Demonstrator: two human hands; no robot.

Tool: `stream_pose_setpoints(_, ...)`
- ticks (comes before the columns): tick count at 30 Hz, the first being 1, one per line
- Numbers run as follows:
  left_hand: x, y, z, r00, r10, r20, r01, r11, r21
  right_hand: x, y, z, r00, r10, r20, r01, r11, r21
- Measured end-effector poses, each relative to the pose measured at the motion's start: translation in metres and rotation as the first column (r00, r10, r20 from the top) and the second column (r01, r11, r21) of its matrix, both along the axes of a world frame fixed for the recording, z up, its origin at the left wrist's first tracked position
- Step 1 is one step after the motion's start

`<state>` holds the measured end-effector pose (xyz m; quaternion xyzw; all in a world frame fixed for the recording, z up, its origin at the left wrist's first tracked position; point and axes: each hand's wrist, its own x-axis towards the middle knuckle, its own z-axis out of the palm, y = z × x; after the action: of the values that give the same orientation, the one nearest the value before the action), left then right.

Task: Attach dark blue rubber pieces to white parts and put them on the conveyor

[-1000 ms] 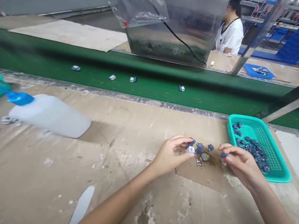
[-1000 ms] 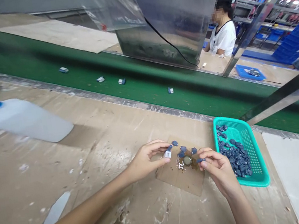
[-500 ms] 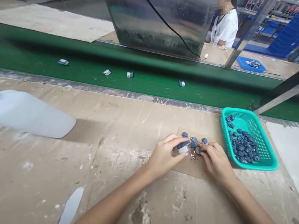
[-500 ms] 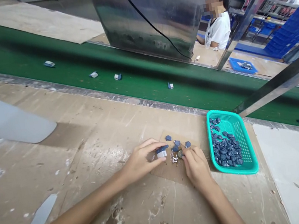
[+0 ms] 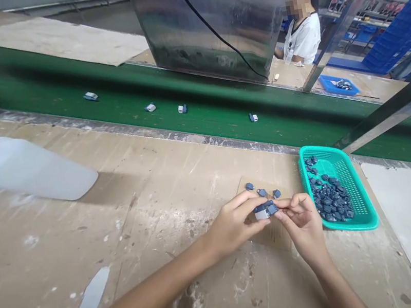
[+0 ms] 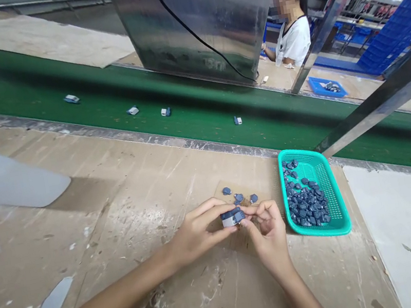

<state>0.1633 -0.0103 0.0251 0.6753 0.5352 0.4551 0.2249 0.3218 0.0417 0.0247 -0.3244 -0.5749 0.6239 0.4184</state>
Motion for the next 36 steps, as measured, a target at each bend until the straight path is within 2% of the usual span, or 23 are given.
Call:
stream_pose_setpoints(5, 0.003, -0.001, 0.003, 0.999, 0.016, -0.028, -0.015, 0.999, 0.046, 0.004, -0.005, -0.002, 0.999, -0.025, 0.029, 0.024, 0.999, 0.047)
stream_pose_setpoints(8, 0.004, -0.002, 0.008, 0.995, 0.004, -0.100, 0.005, 0.995, 0.096, 0.009, 0.000, 0.002, 0.998, 0.055, -0.031, -0.057, 0.997, -0.052)
stream_pose_setpoints(10, 0.005, -0.002, 0.012, 0.987, -0.002, -0.163, 0.031, 0.984, 0.178, 0.012, 0.004, 0.006, 0.982, 0.150, -0.112, -0.166, 0.973, -0.157)
stream_pose_setpoints(12, 0.006, -0.003, 0.016, 0.977, -0.021, -0.211, 0.078, 0.961, 0.267, 0.016, 0.007, 0.010, 0.942, 0.279, -0.185, -0.323, 0.902, -0.286)
stream_pose_setpoints(14, 0.010, -0.006, 0.021, 0.971, -0.062, -0.233, 0.138, 0.934, 0.328, 0.020, 0.004, 0.014, 0.885, 0.392, -0.252, -0.464, 0.786, -0.408)
stream_pose_setpoints(16, 0.016, -0.011, 0.028, 0.959, -0.131, -0.253, 0.217, 0.910, 0.353, 0.024, -0.003, 0.019, 0.861, 0.413, -0.297, -0.508, 0.722, -0.470)
stream_pose_setpoints(18, 0.022, -0.012, 0.034, 0.941, -0.190, -0.279, 0.288, 0.884, 0.369, 0.029, -0.007, 0.024, 0.866, 0.402, -0.296, -0.499, 0.731, -0.465)
stream_pose_setpoints(20, 0.024, 0.000, 0.037, 0.921, -0.231, -0.315, 0.335, 0.881, 0.334, 0.036, 0.001, 0.027, 0.879, 0.429, -0.210, -0.477, 0.792, -0.381)
stream_pose_setpoints(22, 0.018, 0.031, 0.036, 0.903, -0.255, -0.345, 0.340, 0.916, 0.212, 0.048, 0.025, 0.026, 0.929, 0.368, 0.034, -0.358, 0.919, -0.167)
stream_pose_setpoints(23, 0.011, 0.053, 0.034, 0.901, -0.241, -0.362, 0.298, 0.948, 0.112, 0.056, 0.042, 0.024, 0.937, 0.259, 0.236, -0.268, 0.963, 0.006)
stream_pose_setpoints(24, 0.002, 0.080, 0.030, 0.895, -0.220, -0.387, 0.243, 0.970, 0.010, 0.064, 0.062, 0.021, 0.902, 0.060, 0.428, -0.170, 0.960, 0.224)
stream_pose_setpoints(25, -0.009, 0.107, 0.026, 0.887, -0.125, -0.445, 0.099, 0.992, -0.082, 0.073, 0.082, 0.017, 0.771, -0.174, 0.613, -0.143, 0.890, 0.433)
stream_pose_setpoints(26, -0.021, 0.135, 0.022, 0.858, 0.012, -0.513, -0.117, 0.978, -0.173, 0.081, 0.101, 0.013, 0.571, -0.341, 0.747, -0.225, 0.809, 0.542)
stream_pose_setpoints(28, -0.044, 0.184, 0.014, 0.811, 0.143, -0.568, -0.315, 0.924, -0.218, 0.093, 0.132, 0.004, 0.362, -0.424, 0.830, -0.350, 0.764, 0.543)
stream_pose_setpoints(29, -0.051, 0.204, 0.010, 0.784, 0.203, -0.587, -0.402, 0.886, -0.230, 0.097, 0.143, 0.000, 0.302, -0.409, 0.861, -0.395, 0.768, 0.504)
stream_pose_setpoints(31, -0.054, 0.234, 0.005, 0.748, 0.288, -0.598, -0.501, 0.836, -0.224, 0.100, 0.155, -0.006, 0.228, -0.379, 0.897, -0.449, 0.777, 0.442)
stream_pose_setpoints(33, -0.039, 0.257, 0.000, 0.738, 0.335, -0.586, -0.533, 0.821, -0.202, 0.099, 0.160, -0.008, 0.148, -0.375, 0.915, -0.491, 0.775, 0.397)
stream_pose_setpoints(36, -0.002, 0.290, -0.006, 0.783, 0.311, -0.538, -0.482, 0.850, -0.211, 0.098, 0.165, -0.007, 0.065, -0.364, 0.929, -0.534, 0.774, 0.341)
